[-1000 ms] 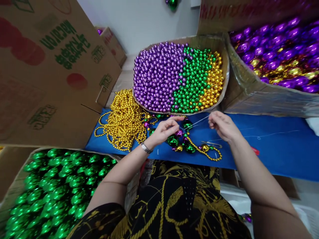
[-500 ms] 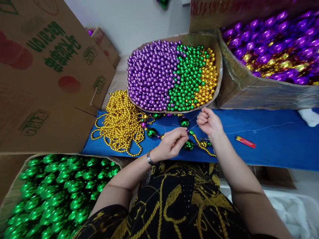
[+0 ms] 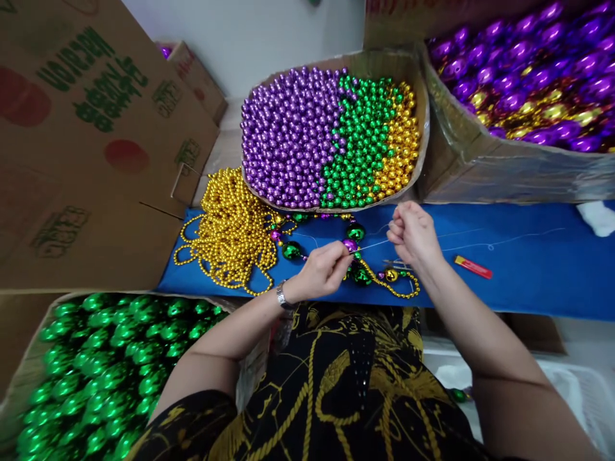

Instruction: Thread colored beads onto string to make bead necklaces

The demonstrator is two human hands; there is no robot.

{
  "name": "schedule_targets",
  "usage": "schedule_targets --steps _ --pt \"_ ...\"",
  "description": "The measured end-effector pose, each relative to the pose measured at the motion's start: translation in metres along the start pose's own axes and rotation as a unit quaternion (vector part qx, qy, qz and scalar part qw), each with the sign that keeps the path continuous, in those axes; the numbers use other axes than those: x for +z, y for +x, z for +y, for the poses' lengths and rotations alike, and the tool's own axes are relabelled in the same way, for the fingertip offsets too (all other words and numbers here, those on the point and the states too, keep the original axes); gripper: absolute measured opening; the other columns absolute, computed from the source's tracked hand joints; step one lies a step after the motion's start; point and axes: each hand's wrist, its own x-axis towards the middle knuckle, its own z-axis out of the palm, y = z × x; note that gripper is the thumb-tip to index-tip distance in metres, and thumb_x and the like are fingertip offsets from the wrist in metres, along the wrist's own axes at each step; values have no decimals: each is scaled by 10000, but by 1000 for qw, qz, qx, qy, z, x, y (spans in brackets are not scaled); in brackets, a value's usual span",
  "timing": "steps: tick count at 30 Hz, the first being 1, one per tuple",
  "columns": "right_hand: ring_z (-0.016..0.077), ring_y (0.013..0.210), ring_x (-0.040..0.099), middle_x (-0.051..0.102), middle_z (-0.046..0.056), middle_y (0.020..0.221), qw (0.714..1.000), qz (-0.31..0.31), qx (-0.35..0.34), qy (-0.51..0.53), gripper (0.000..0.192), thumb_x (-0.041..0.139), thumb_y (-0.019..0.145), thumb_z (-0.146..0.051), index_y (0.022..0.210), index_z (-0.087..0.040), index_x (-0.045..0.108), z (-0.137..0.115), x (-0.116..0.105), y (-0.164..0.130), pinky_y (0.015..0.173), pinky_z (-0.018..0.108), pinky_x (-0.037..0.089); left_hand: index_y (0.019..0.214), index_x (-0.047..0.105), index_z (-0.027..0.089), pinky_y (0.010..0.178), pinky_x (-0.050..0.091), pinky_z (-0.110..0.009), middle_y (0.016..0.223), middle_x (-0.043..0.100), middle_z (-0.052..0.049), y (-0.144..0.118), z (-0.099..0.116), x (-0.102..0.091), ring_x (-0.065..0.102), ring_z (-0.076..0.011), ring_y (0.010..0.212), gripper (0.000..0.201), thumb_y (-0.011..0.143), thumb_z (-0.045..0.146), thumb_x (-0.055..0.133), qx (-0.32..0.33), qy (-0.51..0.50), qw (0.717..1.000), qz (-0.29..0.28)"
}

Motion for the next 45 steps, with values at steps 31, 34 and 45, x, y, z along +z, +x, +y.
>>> schedule_targets --steps 31,34,45 --pt "122 730 539 611 7 769 671 -422 -364 -490 187 527 902 -233 732 -200 596 -66 69 16 730 273 454 921 612 146 673 441 -261 837 636 -42 19 -20 17 543 -119 735 252 923 393 563 -168 -194 966 -21" --pt "220 1025 564 646 65 1113 664 -343 -417 -518 144 514 905 -241 882 -201 651 -59 66 28 892 378 473 843 581 152 654 434 -241 765 593 -14 15 -15 14 521 -101 694 265 913 408 580 -198 -236 951 -8" --pt "165 888 639 699 35 993 770 -339 -294 -453 185 564 913 -270 1040 -251 697 -14 -3 -4 796 327 515 844 583 151 682 453 -230 759 595 -2 8 -24 11 544 -86 703 240 900 381 624 -211 -343 915 24"
